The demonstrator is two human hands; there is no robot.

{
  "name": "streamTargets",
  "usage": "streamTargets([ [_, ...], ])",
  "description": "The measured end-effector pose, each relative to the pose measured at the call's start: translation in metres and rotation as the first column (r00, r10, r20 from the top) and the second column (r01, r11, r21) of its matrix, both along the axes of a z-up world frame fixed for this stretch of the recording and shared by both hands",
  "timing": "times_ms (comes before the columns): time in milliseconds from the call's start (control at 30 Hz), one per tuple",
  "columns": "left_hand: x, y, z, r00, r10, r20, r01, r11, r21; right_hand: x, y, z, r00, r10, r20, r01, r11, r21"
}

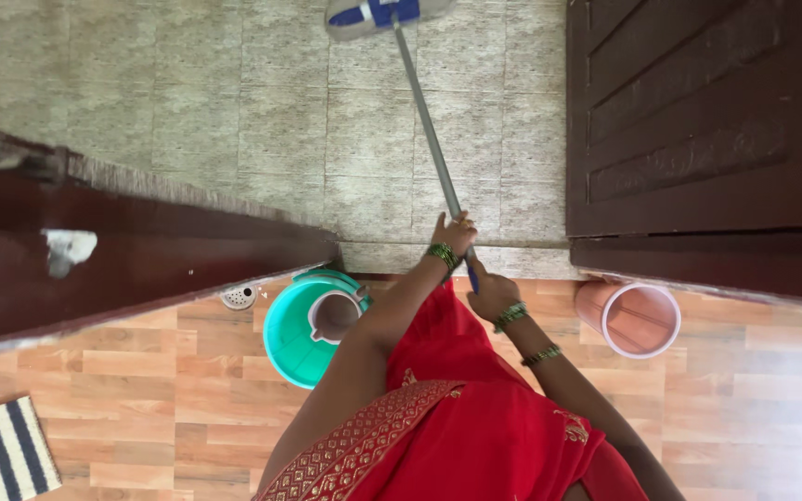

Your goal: The person mops a tile floor using a spray mop, moving the mop head back and forth across the surface.

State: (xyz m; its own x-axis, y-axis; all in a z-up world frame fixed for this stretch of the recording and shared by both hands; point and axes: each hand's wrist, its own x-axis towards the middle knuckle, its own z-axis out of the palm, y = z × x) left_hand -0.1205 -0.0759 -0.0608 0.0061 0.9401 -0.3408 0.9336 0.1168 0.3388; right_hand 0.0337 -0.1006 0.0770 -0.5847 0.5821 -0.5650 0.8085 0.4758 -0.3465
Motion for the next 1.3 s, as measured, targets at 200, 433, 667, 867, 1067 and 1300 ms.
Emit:
streamTargets([
  [200, 0.117, -0.057, 0.050, 0.998, -0.057, 0.002, 0.056, 0.989, 0.138, 0.130, -0.033, 0.056, 0.996, 0.058, -0.067, -0.055, 0.997, 0.052],
  [433, 0.216, -0.130, 0.154, 0.942, -0.333, 0.052, 0.278, 0.856, 0.435, 0.249, -0.102, 0.174, 0.994, 0.051, 0.098, -0.051, 0.999, 0.000],
  [667, 0.297, -0.176, 0.251, 0.780, -0.588, 0.215, 0.479, 0.782, 0.400, 0.322, -0.156, 0.307, 0.945, 0.005, 0.326, 0.034, 0.993, -0.114],
  [867, 0.325, -0.198, 0.274, 0.650, -0.700, 0.295, 0.540, 0.699, 0.469, 0.347, -0.185, 0.341, 0.917, -0.048, 0.397, 0.100, 0.989, -0.112],
  [1067, 0.309, -0.188, 0.276, 0.574, -0.794, 0.200, 0.626, 0.583, 0.517, 0.352, -0.188, 0.313, 0.919, -0.209, 0.336, 0.241, 0.969, -0.058],
  [1300, 0.266, -0.147, 0.195, 0.691, -0.694, 0.201, 0.569, 0.694, 0.440, 0.307, -0.155, 0.243, 0.986, -0.167, 0.006, 0.167, 0.986, -0.023],
])
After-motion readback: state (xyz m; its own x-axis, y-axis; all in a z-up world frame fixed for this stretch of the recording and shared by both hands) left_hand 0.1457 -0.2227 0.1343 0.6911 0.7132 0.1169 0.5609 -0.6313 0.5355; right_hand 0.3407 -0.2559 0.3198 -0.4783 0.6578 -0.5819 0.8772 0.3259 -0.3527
